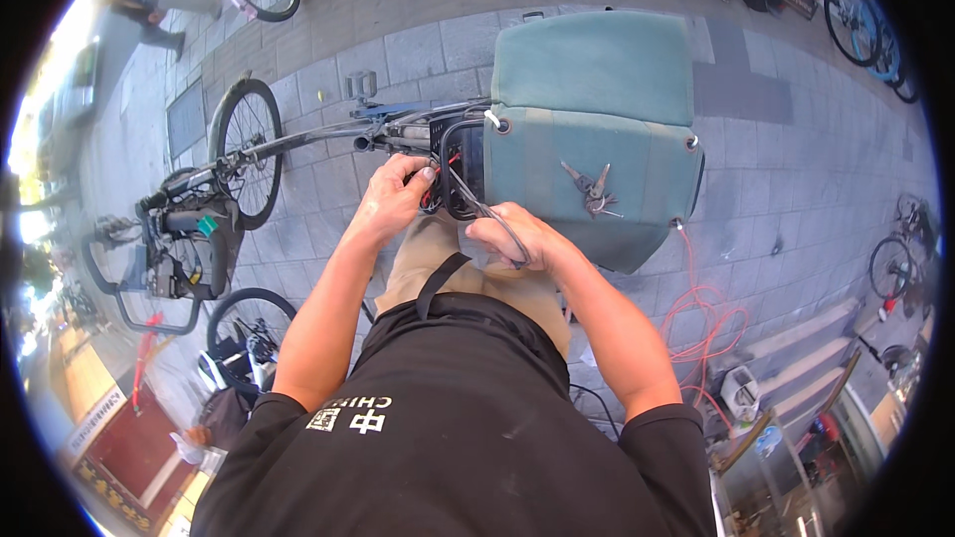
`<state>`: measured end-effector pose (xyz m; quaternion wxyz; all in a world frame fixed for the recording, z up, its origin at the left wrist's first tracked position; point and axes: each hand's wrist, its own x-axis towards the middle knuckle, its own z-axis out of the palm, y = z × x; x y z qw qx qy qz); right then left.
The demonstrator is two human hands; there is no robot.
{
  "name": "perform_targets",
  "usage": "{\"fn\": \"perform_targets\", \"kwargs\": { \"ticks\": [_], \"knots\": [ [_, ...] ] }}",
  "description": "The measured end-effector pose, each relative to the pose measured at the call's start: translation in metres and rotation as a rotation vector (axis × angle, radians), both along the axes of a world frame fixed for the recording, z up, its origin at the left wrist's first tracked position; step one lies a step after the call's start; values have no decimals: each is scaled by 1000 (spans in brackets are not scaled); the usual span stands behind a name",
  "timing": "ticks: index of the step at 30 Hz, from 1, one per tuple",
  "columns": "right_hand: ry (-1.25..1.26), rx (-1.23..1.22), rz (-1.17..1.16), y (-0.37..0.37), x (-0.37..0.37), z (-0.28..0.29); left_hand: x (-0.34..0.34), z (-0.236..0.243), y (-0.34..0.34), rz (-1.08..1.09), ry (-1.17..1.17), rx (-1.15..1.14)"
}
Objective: The person works on the electrical wiring of a bicycle, using pliers to strip and connect wires near the rear rack and battery pack. The person handles connectors and wires, adjusts connections, and uses tools to prepare and secure the electrical components.
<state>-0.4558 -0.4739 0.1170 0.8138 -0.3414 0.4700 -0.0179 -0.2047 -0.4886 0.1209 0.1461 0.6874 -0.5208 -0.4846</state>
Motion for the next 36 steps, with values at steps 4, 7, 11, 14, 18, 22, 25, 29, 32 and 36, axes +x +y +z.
{"fn": "perform_targets", "kwargs": {
  "ticks": [4, 7, 11, 14, 18, 22, 25, 29, 32, 36],
  "knots": [
    [-22, -51, 7, -2, -2, 0, -5, 2, -1, 28, 0, -2],
    [-32, -45, 11, -1, -3, -1, -8, 0, 0, 50, 0, -1],
    [25, -45, 6, 3, -4, 4, -8, -3, 0, 40, -78, -71],
    [57, -70, -15, 7, -8, 8, -3, -3, 3, 105, 16, -46],
    [80, -99, 107, -1, -14, 32, 10, -20, 17, 254, 271, -65],
    [171, -174, 233, 16, -40, 27, 19, -5, 7, 460, 582, 47],
    [443, -446, 239, 34, -63, 31, 32, -5, 5, 497, 670, 18],
    [873, -550, -55, 31, -82, 77, 40, 1, 14, 531, 687, 74],
    [1138, -586, -76, 14, -106, 94, 37, 9, 21, 577, 762, 99],
    [1277, -738, -42, 8, -153, 69, 35, 19, 26, 584, 826, 127]
  ]
}}
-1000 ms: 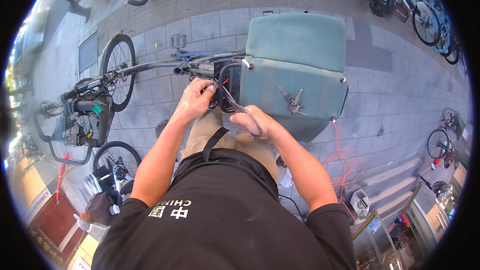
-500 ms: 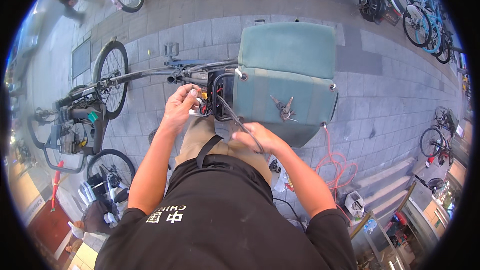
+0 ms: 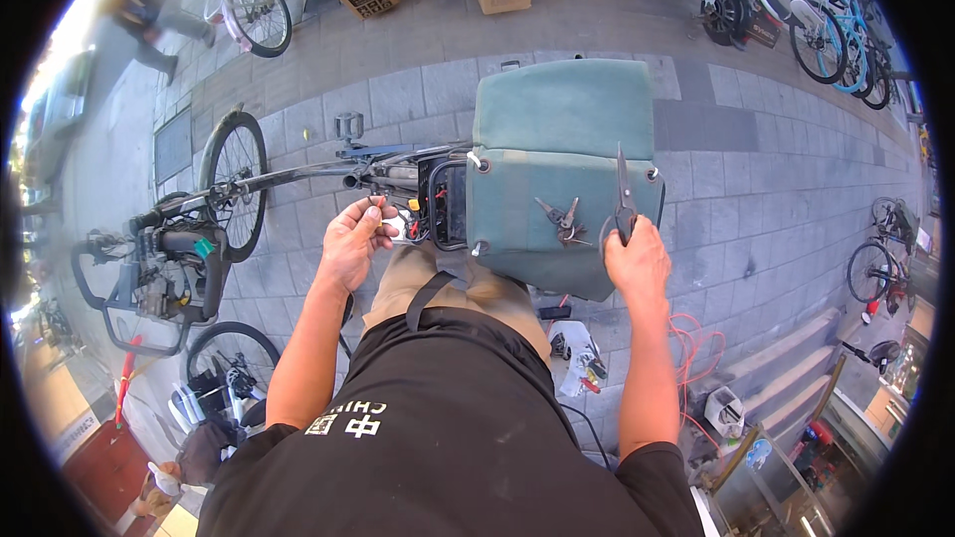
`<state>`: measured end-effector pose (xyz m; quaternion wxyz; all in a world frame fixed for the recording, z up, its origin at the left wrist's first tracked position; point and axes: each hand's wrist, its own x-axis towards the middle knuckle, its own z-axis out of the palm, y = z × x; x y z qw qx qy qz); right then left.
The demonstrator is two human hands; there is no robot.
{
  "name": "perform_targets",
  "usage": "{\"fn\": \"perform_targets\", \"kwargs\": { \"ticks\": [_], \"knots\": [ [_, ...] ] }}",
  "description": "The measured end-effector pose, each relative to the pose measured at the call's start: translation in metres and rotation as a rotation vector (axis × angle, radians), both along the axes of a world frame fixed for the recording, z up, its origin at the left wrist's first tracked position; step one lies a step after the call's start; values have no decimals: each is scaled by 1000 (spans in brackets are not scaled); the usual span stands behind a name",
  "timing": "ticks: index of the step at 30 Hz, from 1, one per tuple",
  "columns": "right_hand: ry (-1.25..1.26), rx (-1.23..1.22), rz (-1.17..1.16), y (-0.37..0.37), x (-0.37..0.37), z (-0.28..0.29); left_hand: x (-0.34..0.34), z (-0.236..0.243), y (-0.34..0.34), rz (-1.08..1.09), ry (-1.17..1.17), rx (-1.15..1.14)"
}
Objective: The person works on the electrical wiring of a bicycle, using pliers to strip and connect wires near the rear rack and battery pack. The person handles connectors and wires, adjusts connections, and uses tools to prepare and secure the electrical components.
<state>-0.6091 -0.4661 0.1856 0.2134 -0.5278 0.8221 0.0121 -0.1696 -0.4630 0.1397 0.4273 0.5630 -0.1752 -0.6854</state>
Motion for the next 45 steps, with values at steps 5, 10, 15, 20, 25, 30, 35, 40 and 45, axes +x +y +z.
{"fn": "perform_targets", "kwargs": {
  "ticks": [5, 10, 15, 20, 25, 30, 35, 40, 45],
  "knots": [
    [24, -59, 87, 4, -20, -25, -5, 13, 9, 46, -12, 14],
    [23, -55, 125, 14, -16, -33, -5, 21, 27, 101, -14, 45],
    [-87, -229, 122, 28, -3, -11, -5, 29, 42, 43, -17, 17],
    [-591, -243, -5, 47, 68, 36, -16, 51, 50, -59, 60, -15],
    [-788, -190, 234, 74, 169, 60, 1, 59, 65, -285, 50, -56],
    [-1142, 31, 178, 94, 263, 70, 45, 64, 92, -429, -166, -277],
    [-1051, 151, 52, 120, 305, 73, 91, 63, 113, -454, 13, -250],
    [-1270, 113, -76, 153, 329, 68, 110, 56, 133, -432, 173, -110],
    [-1322, 13, -218, 170, 337, 57, 110, 56, 137, -464, 217, -40]
  ]
}}
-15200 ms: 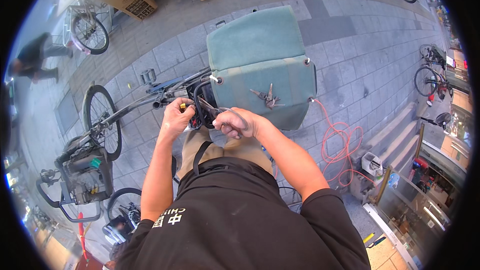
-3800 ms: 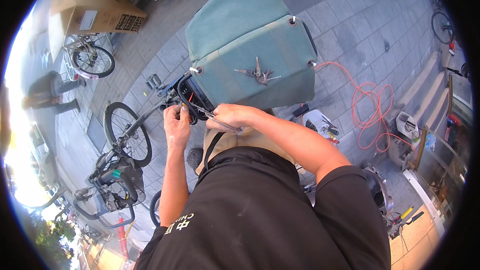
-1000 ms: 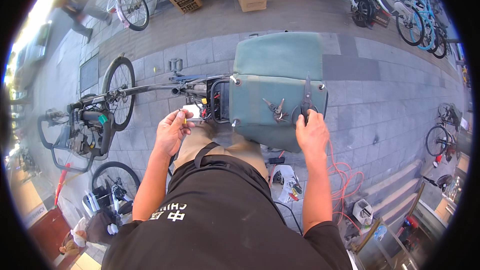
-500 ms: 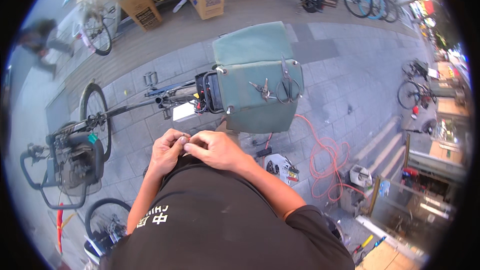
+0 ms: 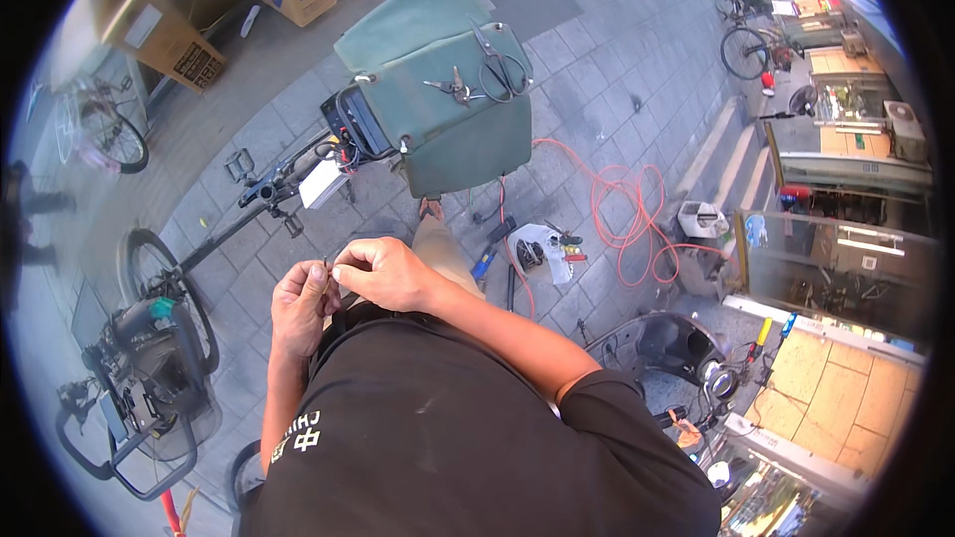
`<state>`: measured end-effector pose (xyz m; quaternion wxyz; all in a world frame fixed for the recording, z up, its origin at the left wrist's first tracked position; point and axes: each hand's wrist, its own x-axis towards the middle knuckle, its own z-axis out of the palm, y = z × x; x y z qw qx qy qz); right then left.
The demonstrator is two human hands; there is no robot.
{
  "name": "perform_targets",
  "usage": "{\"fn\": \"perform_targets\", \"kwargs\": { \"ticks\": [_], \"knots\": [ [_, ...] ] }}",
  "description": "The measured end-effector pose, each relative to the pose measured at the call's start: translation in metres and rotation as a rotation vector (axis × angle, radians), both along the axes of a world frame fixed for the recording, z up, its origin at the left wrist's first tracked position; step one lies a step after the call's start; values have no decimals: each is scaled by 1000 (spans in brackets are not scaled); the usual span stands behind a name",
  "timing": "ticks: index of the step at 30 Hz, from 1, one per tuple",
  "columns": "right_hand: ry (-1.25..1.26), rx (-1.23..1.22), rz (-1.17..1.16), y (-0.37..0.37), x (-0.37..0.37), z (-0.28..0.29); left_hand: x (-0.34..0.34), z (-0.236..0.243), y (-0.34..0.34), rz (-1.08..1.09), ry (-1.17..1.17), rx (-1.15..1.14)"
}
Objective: The person works on the electrical wiring of a bicycle, using pliers to strip and connect wires near the rear rack and battery pack. The person handles connectors and wires, adjusts connections, and uses tools to prepare and secure the electrical components.
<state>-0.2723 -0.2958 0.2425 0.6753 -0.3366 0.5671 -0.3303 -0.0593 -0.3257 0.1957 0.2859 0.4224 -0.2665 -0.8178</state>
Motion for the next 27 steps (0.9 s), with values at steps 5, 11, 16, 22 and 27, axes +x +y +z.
{"fn": "perform_targets", "kwargs": {
  "ticks": [5, 11, 16, 22, 27],
  "knots": [
    [32, -78, -84, 2, -15, -1, -26, 6, 3, -70, -198, -142],
    [-31, -59, -154, 9, -60, -21, -87, -4, 13, 1, -351, -490],
    [-115, -20, -121, 20, -107, -30, -129, 0, 25, -43, -429, -556],
    [-273, -20, -112, 27, -148, -47, -159, 2, 25, -115, -372, -458],
    [-549, 131, -110, 27, -160, -59, -170, 5, 29, -136, -347, -480]
  ]
}}
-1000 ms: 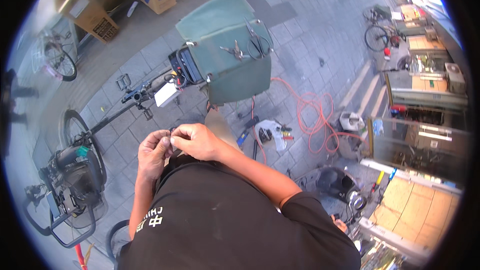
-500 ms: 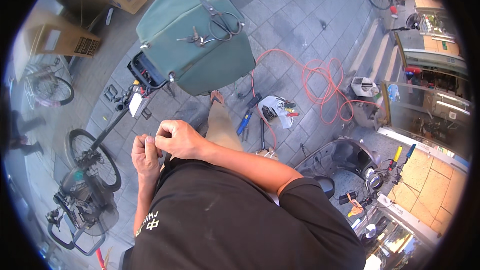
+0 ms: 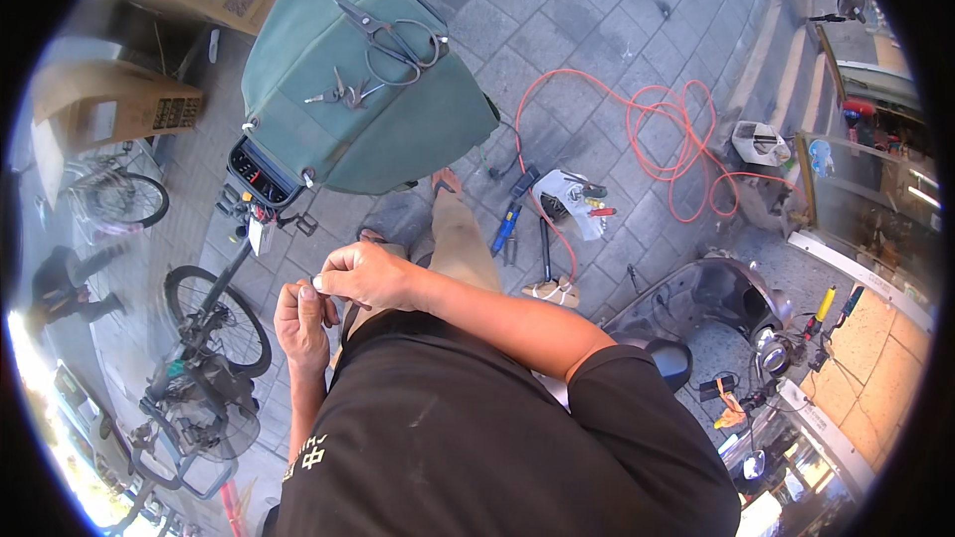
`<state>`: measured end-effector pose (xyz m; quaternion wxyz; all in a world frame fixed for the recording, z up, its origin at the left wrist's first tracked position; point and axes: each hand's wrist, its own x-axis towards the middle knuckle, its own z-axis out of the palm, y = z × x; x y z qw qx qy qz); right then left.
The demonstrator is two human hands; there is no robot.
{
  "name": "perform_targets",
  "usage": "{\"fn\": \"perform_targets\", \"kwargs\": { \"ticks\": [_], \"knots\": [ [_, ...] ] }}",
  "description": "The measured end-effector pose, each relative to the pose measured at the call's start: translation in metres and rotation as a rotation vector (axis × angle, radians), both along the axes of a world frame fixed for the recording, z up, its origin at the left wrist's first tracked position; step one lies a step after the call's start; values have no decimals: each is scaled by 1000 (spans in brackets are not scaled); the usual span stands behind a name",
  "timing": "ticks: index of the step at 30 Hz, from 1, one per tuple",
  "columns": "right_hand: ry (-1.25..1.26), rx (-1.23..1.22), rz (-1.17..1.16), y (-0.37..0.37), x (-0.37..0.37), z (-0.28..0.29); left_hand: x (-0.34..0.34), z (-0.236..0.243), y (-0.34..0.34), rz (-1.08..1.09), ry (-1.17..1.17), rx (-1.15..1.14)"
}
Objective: The person works on the electrical wiring of a bicycle, using pliers to strip and connect wires near the rear rack and battery pack. The person handles connectors and wires, adjusts connections, and uses tools to prepare and secure the electrical components.
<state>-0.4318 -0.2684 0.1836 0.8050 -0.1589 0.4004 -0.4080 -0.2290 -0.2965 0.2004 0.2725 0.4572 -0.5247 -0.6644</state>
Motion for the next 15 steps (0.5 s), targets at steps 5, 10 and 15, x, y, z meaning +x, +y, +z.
{"fn": "perform_targets", "kwargs": {
  "ticks": [5, 10, 15],
  "knots": [
    [8, 103, -8, 6, 27, -10, 14, -1, 0, -5, 38, -27],
    [412, 66, 23, 3, 54, -11, 45, -27, -6, -7, 39, 80],
    [375, 109, -21, -1, 84, -47, 73, -58, -10, -22, -51, 186]
  ]
}}
